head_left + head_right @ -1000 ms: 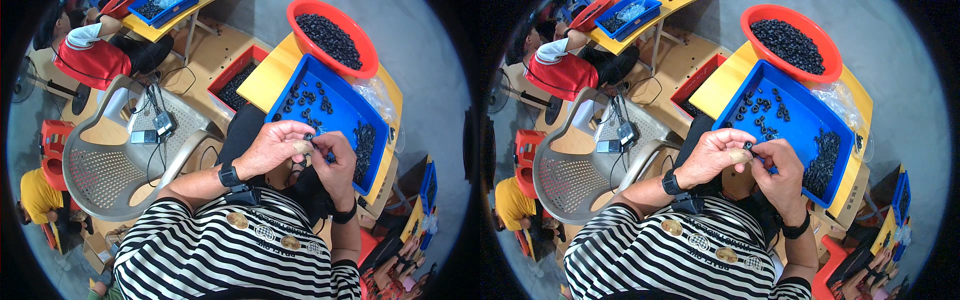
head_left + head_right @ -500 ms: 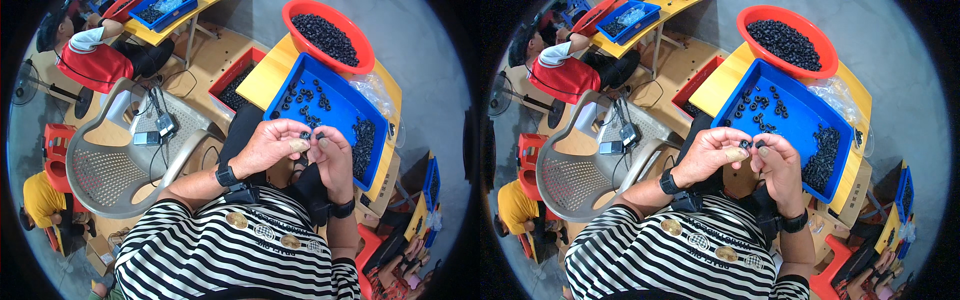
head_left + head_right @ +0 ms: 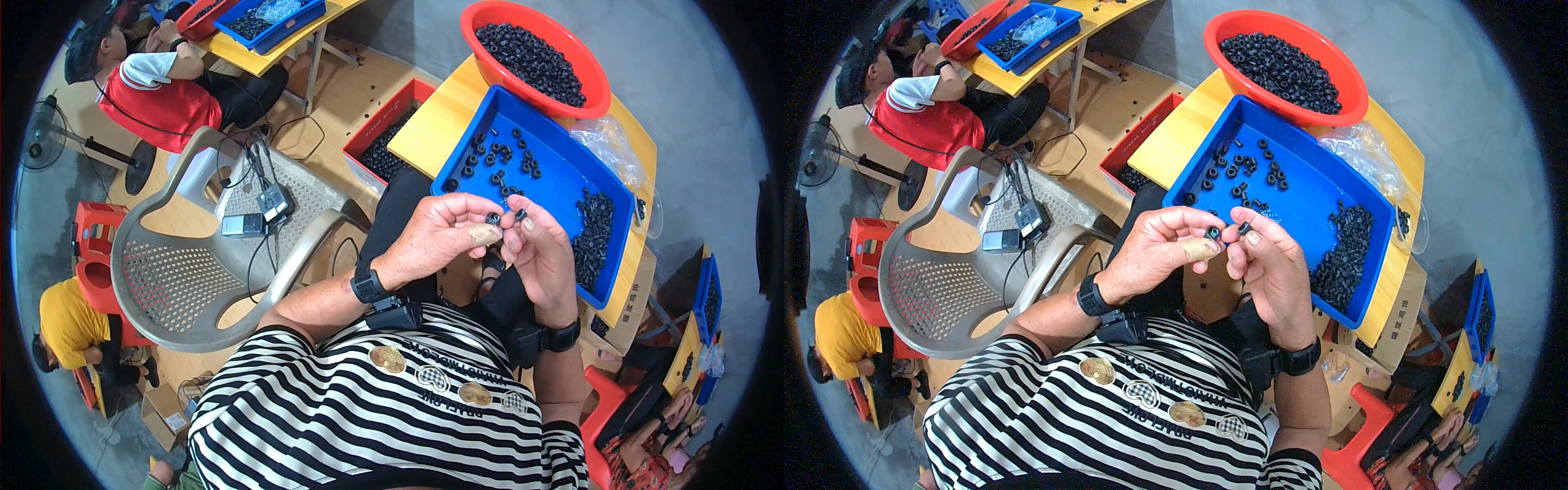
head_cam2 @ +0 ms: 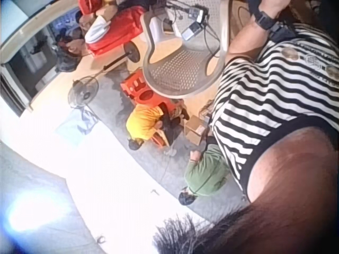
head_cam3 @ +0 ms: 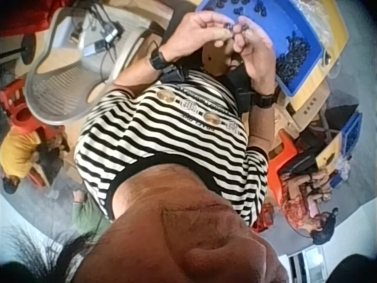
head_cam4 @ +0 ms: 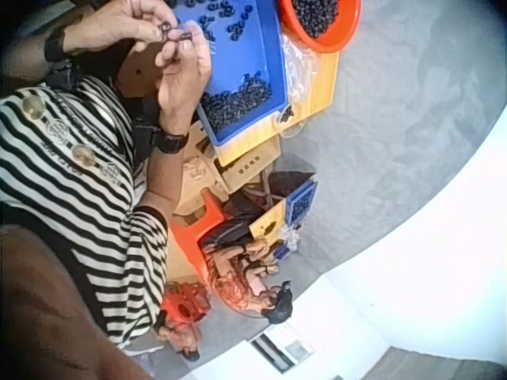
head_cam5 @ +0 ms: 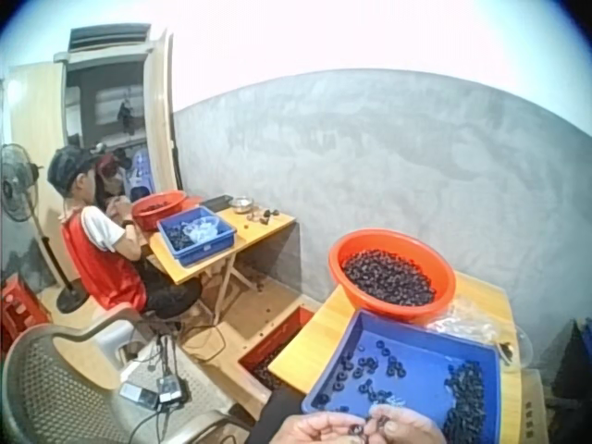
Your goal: The recorder is assembling small black rubber rings with blue plastic inserts at a workstation.
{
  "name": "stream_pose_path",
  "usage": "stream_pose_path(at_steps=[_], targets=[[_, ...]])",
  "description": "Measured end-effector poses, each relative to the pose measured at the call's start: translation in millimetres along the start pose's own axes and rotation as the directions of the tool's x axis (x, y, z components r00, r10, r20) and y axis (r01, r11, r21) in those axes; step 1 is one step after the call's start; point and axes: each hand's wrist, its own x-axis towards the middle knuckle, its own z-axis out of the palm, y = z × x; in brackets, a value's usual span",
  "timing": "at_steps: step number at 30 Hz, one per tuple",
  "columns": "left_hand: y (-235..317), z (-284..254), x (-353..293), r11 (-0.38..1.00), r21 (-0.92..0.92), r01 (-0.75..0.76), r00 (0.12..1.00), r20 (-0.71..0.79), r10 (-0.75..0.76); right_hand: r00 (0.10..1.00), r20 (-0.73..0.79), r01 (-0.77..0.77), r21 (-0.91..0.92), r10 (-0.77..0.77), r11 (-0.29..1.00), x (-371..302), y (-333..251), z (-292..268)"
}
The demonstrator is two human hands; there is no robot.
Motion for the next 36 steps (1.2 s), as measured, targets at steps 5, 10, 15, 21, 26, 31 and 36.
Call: stream_pose_path(at_steps=[5,10,15,21,26,31,36], targets=[[-0.8,-0.5,-1.5,1.000,0.001,0.010,1.000,-0.022,-0.010,1.000,-0.001,0.002,-0.028,-0.002,1.000,-1.8,-0.7,-3.6],[1.6,2.3,-1.8,1.000,0.011,0.019,0.999,-0.033,-0.018,1.000,0.001,-0.003,-0.029,0.003,1.000,-3.9,0.9,-5.6],[-0.3,1.6,-2.1,1.000,0.000,0.021,0.999,-0.035,-0.021,1.000,0.008,0.017,-0.091,-0.016,0.996,-5.2,3.8,-11.3],[2.1,2.2,-1.3,0.999,-0.008,0.035,0.999,-0.027,-0.035,0.990,-0.114,0.074,-0.084,-0.083,0.994,-7.1,5.1,-3.7],[1.8,2.7,-0.8,0.999,-0.023,0.024,0.999,-0.021,-0.024,0.993,-0.029,0.107,-0.241,-0.118,0.965,-8.8,-2.4,4.1],[-0.3,1.6,-1.5,0.997,0.031,-0.065,0.998,-0.015,0.065,0.969,0.035,0.211,-0.629,-0.244,0.748,-10.1,-8.9,22.6],[0.2,0.6,-3.8,0.994,0.071,-0.087,0.996,-0.028,0.089,0.943,0.066,0.244,-0.807,-0.327,0.539,-9.8,-11.7,30.9]])
